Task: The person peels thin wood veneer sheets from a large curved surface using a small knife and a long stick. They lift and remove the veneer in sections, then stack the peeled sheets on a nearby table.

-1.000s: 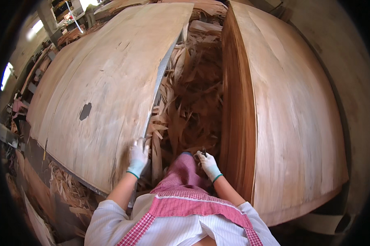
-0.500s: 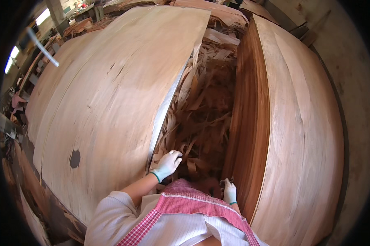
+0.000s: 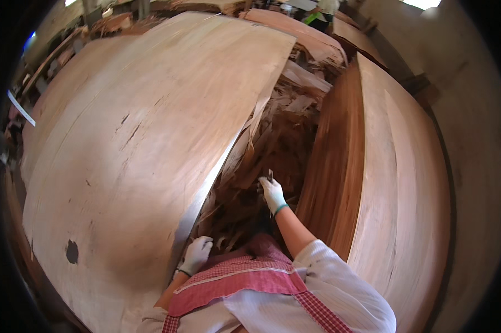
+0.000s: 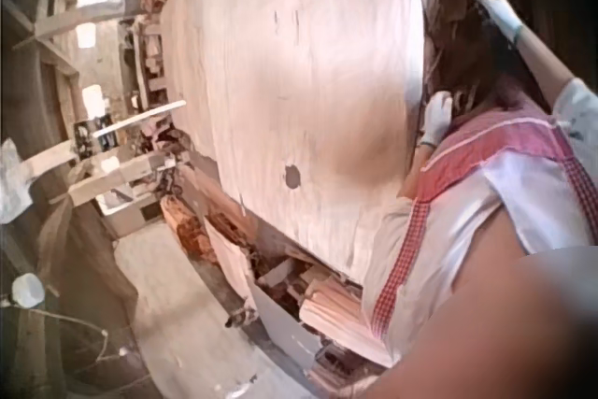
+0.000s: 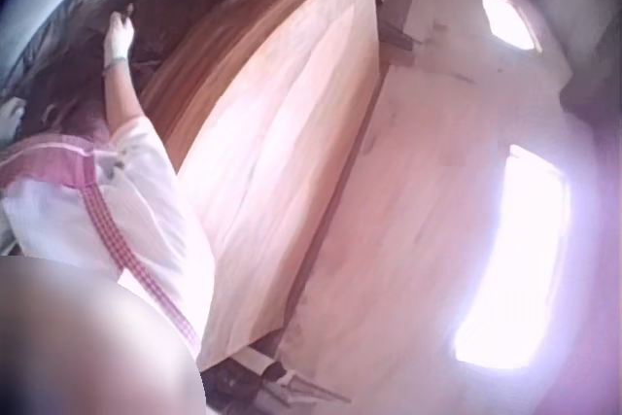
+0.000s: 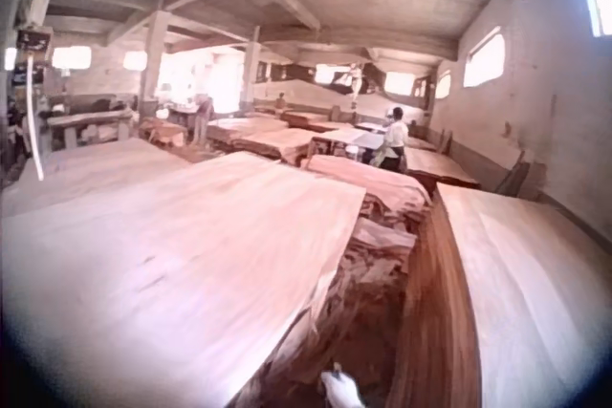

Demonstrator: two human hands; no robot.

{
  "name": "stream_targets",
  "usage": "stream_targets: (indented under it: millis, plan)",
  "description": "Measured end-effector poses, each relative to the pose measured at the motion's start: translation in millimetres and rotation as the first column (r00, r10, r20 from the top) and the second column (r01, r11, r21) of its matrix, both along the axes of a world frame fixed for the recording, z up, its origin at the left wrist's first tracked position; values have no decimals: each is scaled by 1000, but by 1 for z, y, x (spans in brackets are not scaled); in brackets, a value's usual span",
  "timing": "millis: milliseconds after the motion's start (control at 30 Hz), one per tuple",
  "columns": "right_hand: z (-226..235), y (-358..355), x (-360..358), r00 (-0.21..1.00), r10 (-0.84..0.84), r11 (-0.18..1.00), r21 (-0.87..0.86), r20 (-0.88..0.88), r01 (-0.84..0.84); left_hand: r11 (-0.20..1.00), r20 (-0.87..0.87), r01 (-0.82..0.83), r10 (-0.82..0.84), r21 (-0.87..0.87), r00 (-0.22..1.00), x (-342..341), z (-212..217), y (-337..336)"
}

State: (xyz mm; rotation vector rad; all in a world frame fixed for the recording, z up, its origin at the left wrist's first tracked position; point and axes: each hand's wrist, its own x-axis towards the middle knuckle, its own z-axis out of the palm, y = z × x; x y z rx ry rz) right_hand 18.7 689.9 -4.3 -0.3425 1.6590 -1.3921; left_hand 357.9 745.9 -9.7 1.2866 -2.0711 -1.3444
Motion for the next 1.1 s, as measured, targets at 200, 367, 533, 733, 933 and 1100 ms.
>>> stream_targets:
  millis: [200,367,533,733,933,1100]
  plan:
    - [-16,-169,-135,991,86,996,47,-101,-81,898,77,-432,426,87,901,-84,20,-49]
    - [-58,-280,-220,975,84,994,-45,-204,-95,908,60,-393,389,147,919,-191,44,-107]
    - [-58,-339,-239,996,90,989,118,-26,-87,917,72,-360,353,173,933,-255,57,-161]
    - [-25,-363,-235,962,236,967,60,139,-246,932,8,-313,317,184,948,-284,24,-235]
    - [38,-355,-278,769,622,743,199,148,-640,899,-39,-362,382,245,923,-336,49,-295]
    - [23,-399,-385,236,859,439,418,-454,-795,632,-103,-465,653,619,751,-398,27,-302]
